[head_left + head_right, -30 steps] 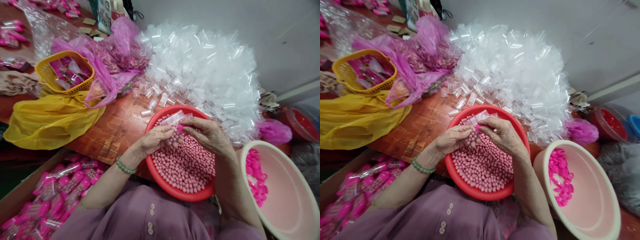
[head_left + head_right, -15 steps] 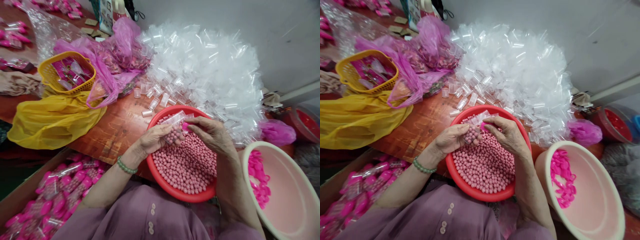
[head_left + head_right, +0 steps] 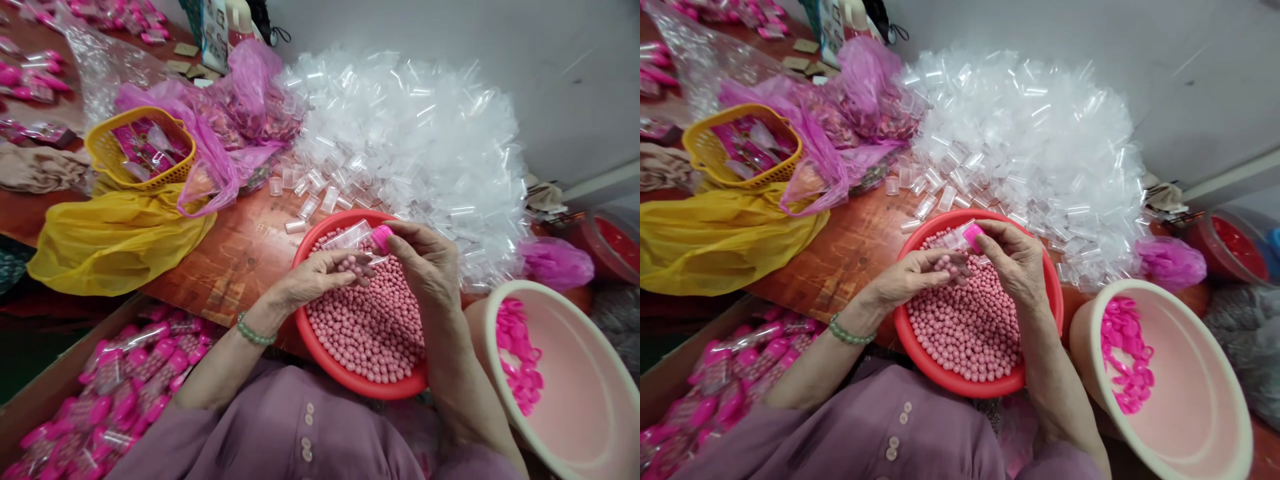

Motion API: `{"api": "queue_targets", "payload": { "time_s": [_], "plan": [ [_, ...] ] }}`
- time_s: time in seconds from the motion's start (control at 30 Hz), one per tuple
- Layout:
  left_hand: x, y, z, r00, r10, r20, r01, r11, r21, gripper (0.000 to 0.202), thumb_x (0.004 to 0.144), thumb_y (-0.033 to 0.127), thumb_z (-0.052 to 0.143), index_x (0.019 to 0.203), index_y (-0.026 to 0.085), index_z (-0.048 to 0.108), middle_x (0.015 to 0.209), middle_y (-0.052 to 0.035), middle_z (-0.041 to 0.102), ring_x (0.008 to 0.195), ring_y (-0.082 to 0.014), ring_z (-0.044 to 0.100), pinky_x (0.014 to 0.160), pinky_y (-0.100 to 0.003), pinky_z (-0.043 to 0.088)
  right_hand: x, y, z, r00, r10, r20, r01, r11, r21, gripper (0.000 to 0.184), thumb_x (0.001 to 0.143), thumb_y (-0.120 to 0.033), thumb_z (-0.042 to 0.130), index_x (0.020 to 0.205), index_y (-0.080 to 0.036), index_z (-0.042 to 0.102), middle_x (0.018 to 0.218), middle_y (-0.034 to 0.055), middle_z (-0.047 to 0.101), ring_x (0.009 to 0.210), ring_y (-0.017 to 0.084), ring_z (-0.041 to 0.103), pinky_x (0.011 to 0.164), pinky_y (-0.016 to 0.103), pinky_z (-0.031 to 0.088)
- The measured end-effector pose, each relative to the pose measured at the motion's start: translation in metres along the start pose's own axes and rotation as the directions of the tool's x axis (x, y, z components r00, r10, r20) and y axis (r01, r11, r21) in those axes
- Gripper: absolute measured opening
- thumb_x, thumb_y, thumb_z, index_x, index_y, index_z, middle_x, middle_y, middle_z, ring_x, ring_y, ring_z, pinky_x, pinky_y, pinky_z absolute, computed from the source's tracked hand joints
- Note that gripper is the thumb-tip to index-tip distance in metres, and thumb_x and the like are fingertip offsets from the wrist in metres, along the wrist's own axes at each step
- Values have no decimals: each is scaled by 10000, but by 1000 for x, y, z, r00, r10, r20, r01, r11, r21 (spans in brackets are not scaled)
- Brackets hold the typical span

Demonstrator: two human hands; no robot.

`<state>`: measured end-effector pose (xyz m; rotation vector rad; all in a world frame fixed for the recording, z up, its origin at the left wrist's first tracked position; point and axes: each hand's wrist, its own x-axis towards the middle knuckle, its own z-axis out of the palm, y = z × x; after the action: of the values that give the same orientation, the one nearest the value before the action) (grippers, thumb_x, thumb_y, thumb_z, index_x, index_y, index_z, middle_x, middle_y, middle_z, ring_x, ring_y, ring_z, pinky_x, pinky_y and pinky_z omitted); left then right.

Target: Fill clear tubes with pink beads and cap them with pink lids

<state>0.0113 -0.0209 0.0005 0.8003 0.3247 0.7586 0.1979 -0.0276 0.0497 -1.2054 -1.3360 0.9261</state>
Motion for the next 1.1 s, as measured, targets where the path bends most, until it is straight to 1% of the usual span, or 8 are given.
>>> {"api": "queue_targets", "payload": {
  "time_s": [0.23, 0.33, 0.43, 0.5, 0.6, 0.73, 0.9, 1.1],
  "plan": [
    [8, -1, 1, 997, 31, -65, -28, 998, 49, 351, 790, 229, 749, 1137, 187, 714, 1044, -71, 730, 1001, -177, 683, 1019, -365, 464, -3, 0, 1, 1000, -3, 16, 4, 1000, -3, 187, 788, -308, 759, 955, -224, 749, 858, 10, 752, 710, 134, 683, 741, 301, 580],
    [8, -3, 0, 997, 20, -77, -14, 996, 87, 379, 805, 253, 738, 1178, 208, 697, 1079, -76, 720, 994, -171, 679, 941, -319, 504, -4, -1, 1, 999, 4, 38, -3, 1000, -2, 172, 787, -292, 759, 945, -224, 747, 866, 8, 753, 727, 136, 691, 772, 313, 586],
    [9, -4, -1, 995, -2, -97, 14, 993, 118, 400, 796, 252, 746, 1191, 225, 691, 1069, -64, 709, 893, -136, 683, 810, -255, 525, -4, 0, 0, 999, -9, 31, 10, 1000, -21, 170, 786, -287, 761, 944, -225, 748, 901, 12, 756, 791, 148, 702, 821, 323, 583],
    [9, -4, 1, 995, -28, -99, 37, 995, 91, 415, 785, 244, 753, 1194, 218, 687, 1048, -60, 701, 857, -129, 676, 787, -260, 528, -4, 1, 0, 1000, -15, 23, 16, 999, -40, 169, 787, -288, 761, 944, -227, 748, 925, 16, 757, 830, 157, 704, 839, 326, 580],
    [10, -2, 5, 992, -48, -119, 58, 995, 80, 350, 763, 248, 767, 1099, 165, 717, 975, -54, 688, 851, -133, 656, 812, -287, 526, -4, 4, 0, 999, -19, 40, 22, 998, -59, 179, 795, -302, 752, 959, -232, 744, 926, 16, 755, 829, 159, 702, 825, 324, 579],
    [10, 0, 8, 991, -44, -126, 65, 984, 166, 269, 727, 249, 786, 955, 121, 722, 874, -25, 636, 829, -124, 605, 858, -310, 503, -3, 9, 2, 997, -17, 81, 22, 998, -59, 194, 798, -316, 748, 971, -227, 738, 942, 22, 750, 830, 156, 698, 834, 326, 569],
    [10, 0, 8, 992, -21, -126, 56, 957, 286, 175, 769, 239, 734, 878, 114, 677, 784, 11, 566, 746, -92, 536, 830, -290, 490, -3, 13, 3, 989, -39, 144, 54, 994, -100, 203, 819, -309, 726, 1005, -227, 734, 963, 22, 752, 883, 159, 694, 867, 324, 549],
    [12, 0, 5, 990, -89, -107, 107, 978, 179, 219, 786, 288, 728, 898, 115, 654, 794, 7, 582, 748, -94, 591, 833, -295, 515, -2, 16, 0, 982, -47, 185, 85, 975, -207, 207, 838, -332, 703, 1004, -212, 733, 956, 33, 752, 890, 175, 693, 853, 335, 547]
  ]
}}
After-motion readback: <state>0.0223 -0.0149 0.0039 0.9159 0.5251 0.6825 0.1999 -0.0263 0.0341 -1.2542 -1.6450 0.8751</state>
